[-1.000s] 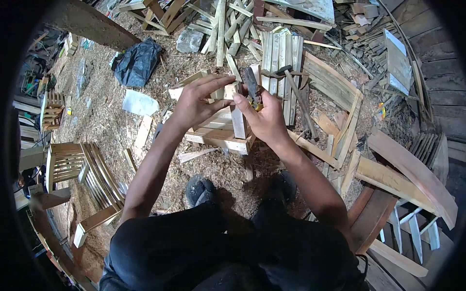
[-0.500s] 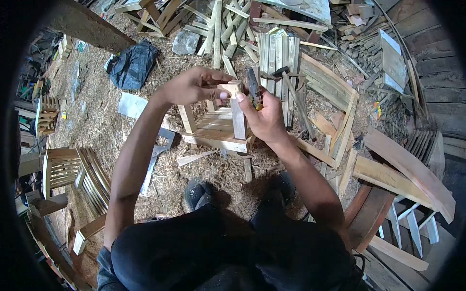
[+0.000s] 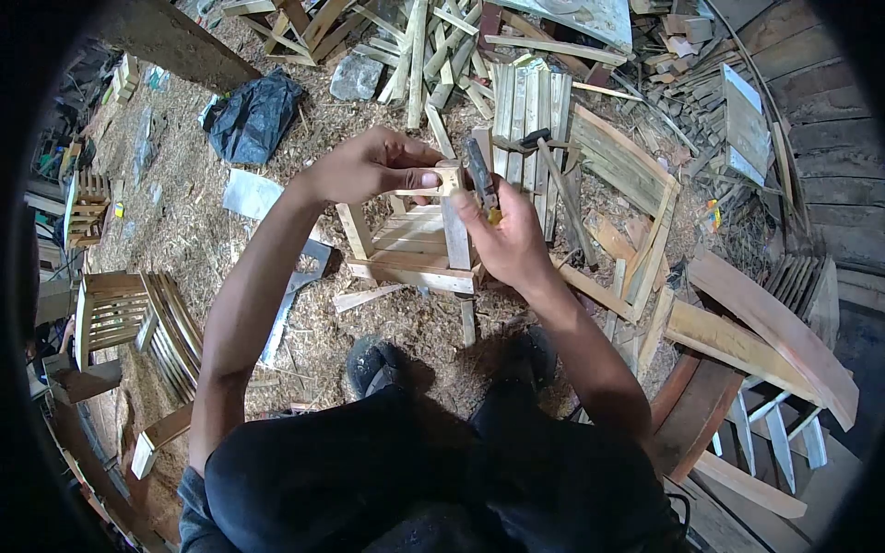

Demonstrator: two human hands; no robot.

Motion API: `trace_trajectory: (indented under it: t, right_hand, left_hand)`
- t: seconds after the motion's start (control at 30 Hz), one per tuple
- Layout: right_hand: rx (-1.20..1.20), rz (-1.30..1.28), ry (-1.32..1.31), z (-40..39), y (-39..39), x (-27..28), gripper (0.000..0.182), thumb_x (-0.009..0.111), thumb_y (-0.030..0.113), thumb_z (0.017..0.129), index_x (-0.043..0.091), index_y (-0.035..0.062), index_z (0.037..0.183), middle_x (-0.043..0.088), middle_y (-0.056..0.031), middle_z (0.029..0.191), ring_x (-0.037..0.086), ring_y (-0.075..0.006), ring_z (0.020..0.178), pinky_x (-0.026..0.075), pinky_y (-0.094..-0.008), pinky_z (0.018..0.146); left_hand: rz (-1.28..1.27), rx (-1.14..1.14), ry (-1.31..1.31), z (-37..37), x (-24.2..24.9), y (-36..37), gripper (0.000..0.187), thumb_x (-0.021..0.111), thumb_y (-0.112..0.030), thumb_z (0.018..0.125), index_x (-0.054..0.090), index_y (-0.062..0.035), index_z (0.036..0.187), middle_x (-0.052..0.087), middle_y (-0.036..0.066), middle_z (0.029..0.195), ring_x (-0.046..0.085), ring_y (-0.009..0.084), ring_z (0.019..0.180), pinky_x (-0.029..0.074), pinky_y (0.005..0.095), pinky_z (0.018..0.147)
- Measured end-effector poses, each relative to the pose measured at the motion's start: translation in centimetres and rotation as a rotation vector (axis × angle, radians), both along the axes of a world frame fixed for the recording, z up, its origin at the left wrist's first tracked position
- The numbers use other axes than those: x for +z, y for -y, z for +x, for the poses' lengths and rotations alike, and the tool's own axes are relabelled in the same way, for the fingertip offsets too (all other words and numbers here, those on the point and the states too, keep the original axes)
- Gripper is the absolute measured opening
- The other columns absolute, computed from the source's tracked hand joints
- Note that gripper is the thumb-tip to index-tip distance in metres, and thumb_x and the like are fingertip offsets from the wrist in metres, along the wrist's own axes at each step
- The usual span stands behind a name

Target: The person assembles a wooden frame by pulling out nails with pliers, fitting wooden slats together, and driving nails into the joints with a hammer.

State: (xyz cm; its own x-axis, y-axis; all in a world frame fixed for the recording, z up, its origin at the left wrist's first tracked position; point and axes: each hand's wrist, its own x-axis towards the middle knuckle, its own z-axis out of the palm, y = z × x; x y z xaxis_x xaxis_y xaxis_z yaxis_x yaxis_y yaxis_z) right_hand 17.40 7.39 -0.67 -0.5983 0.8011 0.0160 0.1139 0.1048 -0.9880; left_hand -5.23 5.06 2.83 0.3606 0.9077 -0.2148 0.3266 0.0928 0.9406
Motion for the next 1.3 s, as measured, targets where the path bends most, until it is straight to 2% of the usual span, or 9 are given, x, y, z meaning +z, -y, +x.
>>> trace_trajectory:
  t: [0.07,0.2,0.4,0.53,0.6,1.03,1.1,1.2,1.3]
  right_hand:
    - [0.044,0.163,-0.043,-0.1,0.2,0.0,0.03,0.063,0.029,0.092,0.059,0.0002,0.101,0.063,-0.0049,0.084,0.057,-0.01,0.078,0.047,-0.0273,0.069]
    - [-0.009,0.092,-0.036,-0.6,0.6,0.7,0.03,0.065,0.028,0.091,0.06,0.0003,0.102,0.064,-0.0058,0.086,0.058,-0.0102,0.079,0.047,-0.0274,0.071]
    - [0.012,0.116,-0.105,-1.0,0.8,0.9,0.026,0.063,0.022,0.092,0.059,-0.001,0.105,0.065,-0.0075,0.089,0.059,-0.0115,0.081,0.048,-0.029,0.072]
    - [-0.008,0.078,-0.11,-1.3,1.1,1.2,0.024,0.062,0.018,0.092,0.059,-0.0015,0.105,0.064,-0.0075,0.09,0.059,-0.0112,0.083,0.048,-0.0291,0.075]
    - [-0.019,0.056,-0.148,-1.2,1.2,1.1,0.024,0.063,0.018,0.092,0.059,-0.0015,0.105,0.064,-0.0073,0.091,0.058,-0.011,0.084,0.048,-0.029,0.075]
    - [0.024,-0.08,-0.078,-0.7,0.6,0.7,0.026,0.069,0.02,0.088,0.059,-0.0007,0.099,0.064,-0.0044,0.084,0.058,-0.0088,0.078,0.048,-0.0264,0.071]
    - [0.037,-0.083,-0.111,-0.9,0.6,0.8,0.025,0.069,0.019,0.087,0.059,-0.0007,0.099,0.064,-0.0044,0.084,0.058,-0.0088,0.078,0.048,-0.0262,0.071]
    - [0.045,-0.072,-0.166,-0.9,0.6,0.9,0.022,0.068,0.016,0.088,0.059,-0.0006,0.099,0.064,-0.0044,0.085,0.058,-0.0089,0.079,0.048,-0.0266,0.07]
    - [0.05,-0.017,-0.042,-0.7,0.4,0.8,0.02,0.066,0.014,0.088,0.059,-0.0007,0.099,0.064,-0.0042,0.085,0.058,-0.0089,0.078,0.048,-0.0276,0.07]
  left_hand:
    - [0.004,0.024,0.013,0.1,0.3,0.4,0.042,0.062,-0.025,0.091,0.059,0.005,0.12,0.07,0.012,0.095,0.066,0.016,0.077,0.055,0.0302,0.073]
    - [0.033,0.045,0.014,0.4,0.4,0.6,0.043,0.063,-0.026,0.09,0.059,0.0066,0.119,0.07,0.013,0.093,0.066,0.0151,0.071,0.055,0.0278,0.069]
    - [-0.078,0.146,0.105,1.1,0.0,1.1,0.043,0.066,-0.025,0.088,0.059,0.0067,0.117,0.07,0.013,0.092,0.065,0.0123,0.075,0.054,0.0269,0.067]
    - [-0.061,0.155,0.05,1.5,0.2,1.4,0.043,0.067,-0.024,0.088,0.059,0.0064,0.118,0.07,0.012,0.091,0.064,0.011,0.076,0.054,0.0257,0.067]
    - [0.005,0.238,0.046,1.7,-0.1,1.6,0.041,0.07,-0.027,0.086,0.064,0.0056,0.11,0.071,0.012,0.085,0.065,0.0113,0.065,0.053,0.0268,0.062]
    - [0.054,0.147,-0.018,1.4,0.6,2.2,0.041,0.065,-0.025,0.09,0.06,0.0068,0.115,0.071,0.016,0.092,0.064,0.0101,0.069,0.053,0.0268,0.061]
    - [0.088,0.149,-0.039,1.3,0.3,2.2,0.041,0.064,-0.029,0.09,0.062,0.0002,0.118,0.071,0.011,0.08,0.065,0.0114,0.066,0.052,0.0284,0.057]
    - [0.072,0.185,0.015,1.5,0.0,2.4,0.04,0.065,-0.026,0.09,0.062,0.0019,0.118,0.071,0.01,0.079,0.064,0.0101,0.066,0.051,0.0278,0.057]
    - [0.085,0.188,-0.01,1.8,0.3,2.5,0.04,0.065,-0.024,0.09,0.061,0.0035,0.118,0.07,0.009,0.08,0.064,0.0093,0.067,0.052,0.0269,0.057]
